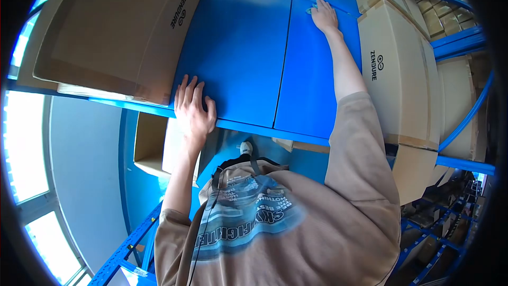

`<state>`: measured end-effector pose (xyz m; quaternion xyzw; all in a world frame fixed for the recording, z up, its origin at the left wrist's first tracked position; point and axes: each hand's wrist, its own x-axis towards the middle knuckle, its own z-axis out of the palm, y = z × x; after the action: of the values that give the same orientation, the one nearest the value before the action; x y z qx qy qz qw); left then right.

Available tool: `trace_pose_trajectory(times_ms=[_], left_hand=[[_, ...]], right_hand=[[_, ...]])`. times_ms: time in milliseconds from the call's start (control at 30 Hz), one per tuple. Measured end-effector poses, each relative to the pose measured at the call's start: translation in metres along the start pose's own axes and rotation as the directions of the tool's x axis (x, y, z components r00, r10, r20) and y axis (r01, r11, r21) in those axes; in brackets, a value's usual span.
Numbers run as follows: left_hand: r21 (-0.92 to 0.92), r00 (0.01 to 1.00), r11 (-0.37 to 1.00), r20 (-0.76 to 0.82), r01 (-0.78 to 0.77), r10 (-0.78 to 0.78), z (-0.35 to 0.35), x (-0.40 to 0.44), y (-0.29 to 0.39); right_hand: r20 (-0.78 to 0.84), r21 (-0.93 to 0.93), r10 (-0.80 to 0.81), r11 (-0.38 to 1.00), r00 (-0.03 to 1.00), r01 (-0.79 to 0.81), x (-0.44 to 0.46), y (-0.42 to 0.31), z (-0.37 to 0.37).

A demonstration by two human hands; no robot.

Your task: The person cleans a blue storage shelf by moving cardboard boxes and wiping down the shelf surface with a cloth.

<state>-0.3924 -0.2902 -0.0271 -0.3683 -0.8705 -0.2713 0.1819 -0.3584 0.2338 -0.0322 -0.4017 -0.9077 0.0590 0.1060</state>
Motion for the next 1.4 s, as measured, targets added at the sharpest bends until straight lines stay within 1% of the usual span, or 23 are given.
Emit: trace_pose_trajectory(times_ms=[33,167,367,533,667,867,1000,1200,1333,1367,1400], left_hand=[[-0.003,1.0,1.0,0.001,-0.006,0.006,0.0,-0.001,0.001],[0.008,1.0,1.0,0.025,0.0,0.0,-0.001,-0.001,0.0],[0.014,0.999,0.999,-0.006,-0.033,0.033,-0.003,0.001,0.004],[-0.035,0.998,0.998,-0.03,-0.058,0.057,-0.002,0.001,0.004],[-0.035,0.998,0.998,-0.039,-0.048,0.046,0.0,0.0,0.004],[-0.053,0.999,0.998,-0.042,-0.018,0.016,0.001,0.0,0.004],[-0.061,0.999,0.998,-0.041,-0.016,0.013,-0.001,0.001,0.004],[-0.039,1.0,0.999,-0.018,0.01,-0.011,-0.009,0.005,0.007],[-0.078,1.0,0.997,-0.021,-0.006,0.005,-0.006,0.005,0.004],[-0.069,1.0,0.998,-0.022,-0.009,0.008,-0.006,0.004,0.004],[-0.076,1.0,0.997,-0.025,0.005,-0.007,-0.004,0.004,0.003]], right_hand=[[-0.003,0.0,0.006,1.0,1.0,-0.006,-0.003,-0.002,0.001],[-0.033,0.028,-0.08,0.996,0.996,0.081,-0.012,-0.008,0.0],[-0.056,0.012,-0.089,0.996,0.994,0.09,-0.006,-0.014,0.001],[-0.086,0.083,-0.134,0.986,0.987,0.141,-0.004,-0.04,0.007],[-0.168,0.101,-0.26,0.955,0.951,0.279,0.009,-0.083,0.023],[-0.082,0.186,-0.287,0.936,0.954,0.298,0.014,-0.134,0.013],[-0.18,0.081,-0.48,0.863,0.859,0.499,0.034,-0.182,0.044],[-0.208,0.071,-0.6,0.779,0.773,0.623,0.062,-0.257,0.075],[-0.309,0.088,-0.639,0.718,0.705,0.69,0.07,-0.291,0.086],[-0.315,0.094,-0.637,0.716,0.703,0.691,0.073,-0.298,0.088],[-0.275,0.108,-0.651,0.71,0.707,0.696,0.076,-0.305,0.089]])
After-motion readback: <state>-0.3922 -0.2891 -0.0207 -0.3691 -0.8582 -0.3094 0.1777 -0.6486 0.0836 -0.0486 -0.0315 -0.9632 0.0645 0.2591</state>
